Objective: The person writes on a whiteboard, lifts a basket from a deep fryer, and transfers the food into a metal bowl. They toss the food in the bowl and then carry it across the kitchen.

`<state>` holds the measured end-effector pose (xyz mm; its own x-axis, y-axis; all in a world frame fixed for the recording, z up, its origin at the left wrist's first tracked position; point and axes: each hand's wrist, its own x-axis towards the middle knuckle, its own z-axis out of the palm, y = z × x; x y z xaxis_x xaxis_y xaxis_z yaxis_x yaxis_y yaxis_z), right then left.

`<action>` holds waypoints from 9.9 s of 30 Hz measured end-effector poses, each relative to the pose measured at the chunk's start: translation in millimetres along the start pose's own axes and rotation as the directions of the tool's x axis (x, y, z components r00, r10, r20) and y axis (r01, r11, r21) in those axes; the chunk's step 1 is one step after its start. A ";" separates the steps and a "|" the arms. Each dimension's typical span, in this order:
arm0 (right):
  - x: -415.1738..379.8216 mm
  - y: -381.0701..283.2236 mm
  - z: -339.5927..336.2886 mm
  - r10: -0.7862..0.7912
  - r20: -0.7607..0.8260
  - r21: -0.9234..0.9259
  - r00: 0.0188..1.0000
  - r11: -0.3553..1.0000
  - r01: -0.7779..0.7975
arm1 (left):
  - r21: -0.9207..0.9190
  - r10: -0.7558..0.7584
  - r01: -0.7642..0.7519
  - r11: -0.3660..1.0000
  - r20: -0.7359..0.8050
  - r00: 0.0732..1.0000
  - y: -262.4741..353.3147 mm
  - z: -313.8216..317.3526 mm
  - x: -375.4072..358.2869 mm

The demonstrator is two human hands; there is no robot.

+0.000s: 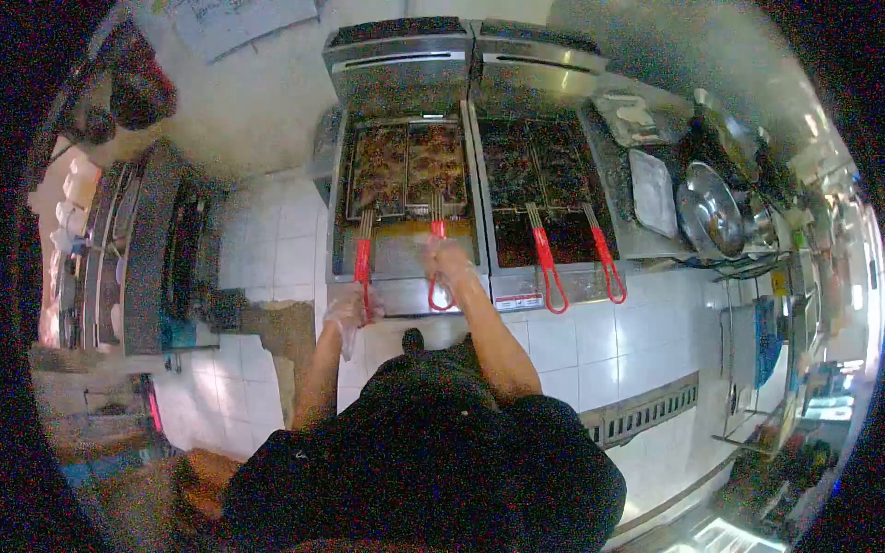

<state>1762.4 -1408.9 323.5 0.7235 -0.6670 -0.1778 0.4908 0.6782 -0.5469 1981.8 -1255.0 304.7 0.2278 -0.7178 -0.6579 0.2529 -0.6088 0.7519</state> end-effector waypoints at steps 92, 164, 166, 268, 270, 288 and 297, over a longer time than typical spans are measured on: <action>-62.7 8.1 42.4 -0.369 0.029 -0.985 0.929 0.146 0.088 | 0.663 0.794 -0.676 0.321 0.200 0.573 119.8 160.0 -114.5; -688.3 125.1 -342.3 0.659 -0.546 -0.138 -0.518 0.539 0.831 | -0.563 -0.978 -0.808 0.176 -0.007 -0.208 -477.3 1232.0 -248.0; -759.1 144.1 -343.7 0.452 -0.690 -0.005 -0.565 0.778 0.629 | -0.494 -0.962 -0.830 -0.259 0.206 0.178 -452.7 1230.7 -238.8; -1145.3 -1698.7 -1161.9 -0.960 -0.229 -0.968 0.163 0.207 -0.141 | 0.818 -0.326 0.223 0.530 -0.046 0.944 -235.4 1795.4 12.1; -1121.1 -1681.3 -1138.1 -0.942 -0.285 -0.943 0.179 0.243 -0.227 | 0.627 -0.276 0.244 0.739 -0.049 0.960 -252.2 1772.6 10.4; -836.3 -1062.9 -701.3 0.732 0.311 -0.863 0.606 0.485 -0.143 | -0.821 -0.292 -0.367 0.438 -0.516 0.806 -539.2 1586.0 -186.9; -846.3 -781.6 -589.2 0.921 0.182 -0.983 0.346 0.184 0.026 | -0.653 -0.209 -0.709 0.266 -0.757 0.619 -490.9 1541.0 -253.2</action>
<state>480.5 -1556.3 419.4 0.7902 0.4497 -0.4165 -0.3680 -0.1952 -0.9091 351.0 -1294.7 168.0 0.7998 -0.0614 -0.5972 0.5201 0.5678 0.6381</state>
